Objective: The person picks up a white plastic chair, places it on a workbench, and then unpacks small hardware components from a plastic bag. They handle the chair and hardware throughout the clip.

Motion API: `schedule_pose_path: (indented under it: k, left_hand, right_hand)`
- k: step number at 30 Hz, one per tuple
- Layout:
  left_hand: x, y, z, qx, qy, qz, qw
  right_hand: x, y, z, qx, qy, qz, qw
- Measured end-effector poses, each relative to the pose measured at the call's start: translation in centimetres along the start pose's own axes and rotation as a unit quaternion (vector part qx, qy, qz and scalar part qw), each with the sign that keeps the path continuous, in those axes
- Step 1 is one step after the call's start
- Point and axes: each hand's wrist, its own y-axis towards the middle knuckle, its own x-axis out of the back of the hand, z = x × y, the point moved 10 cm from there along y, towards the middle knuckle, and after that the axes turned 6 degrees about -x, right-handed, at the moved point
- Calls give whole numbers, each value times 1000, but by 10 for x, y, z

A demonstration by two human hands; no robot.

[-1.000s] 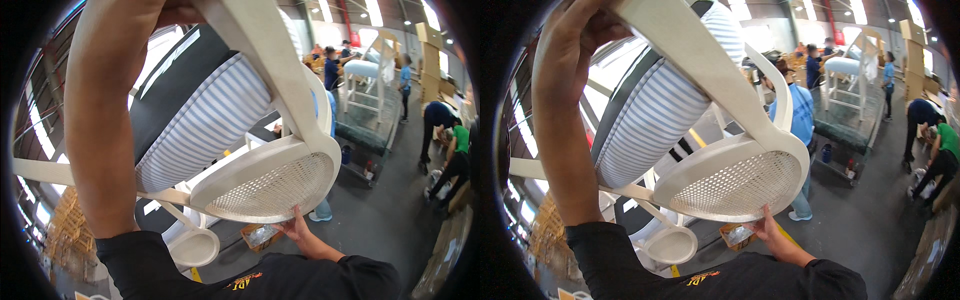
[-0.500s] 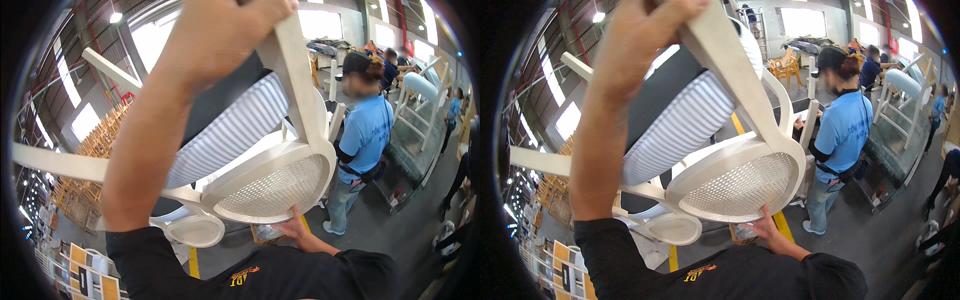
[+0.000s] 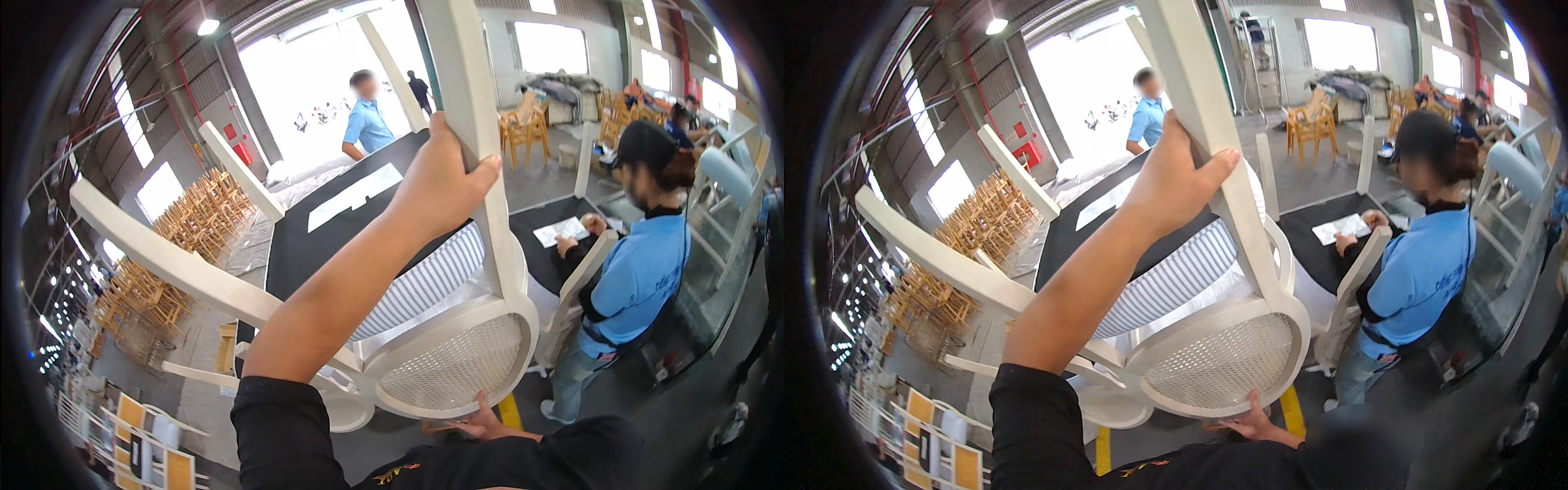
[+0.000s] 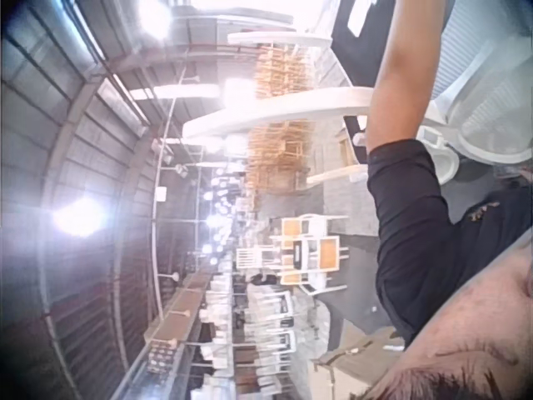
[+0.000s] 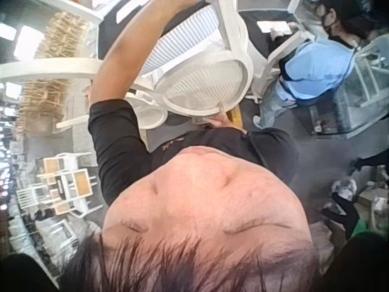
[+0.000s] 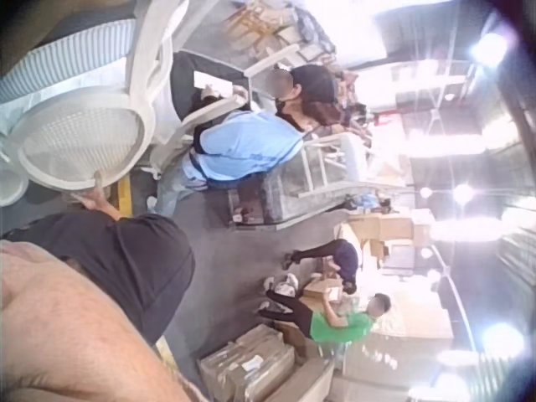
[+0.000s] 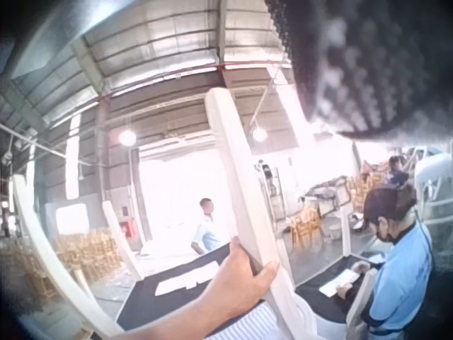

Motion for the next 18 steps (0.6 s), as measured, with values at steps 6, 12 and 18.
schedule_pose_path:
  k: [6, 12, 18]
  left_hand:
    - [-57, 11, 73, 57, -19, -2, 998]
    - [-108, 8, 155, 102, -31, -20, 994]
    - [-128, -22, 242, 206, -16, -17, 978]
  right_hand:
    - [43, 9, 8, -63, 29, -55, 996]
    - [76, 14, -13, -114, 95, -113, 983]
    - [93, 6, -19, -118, 120, -213, 962]
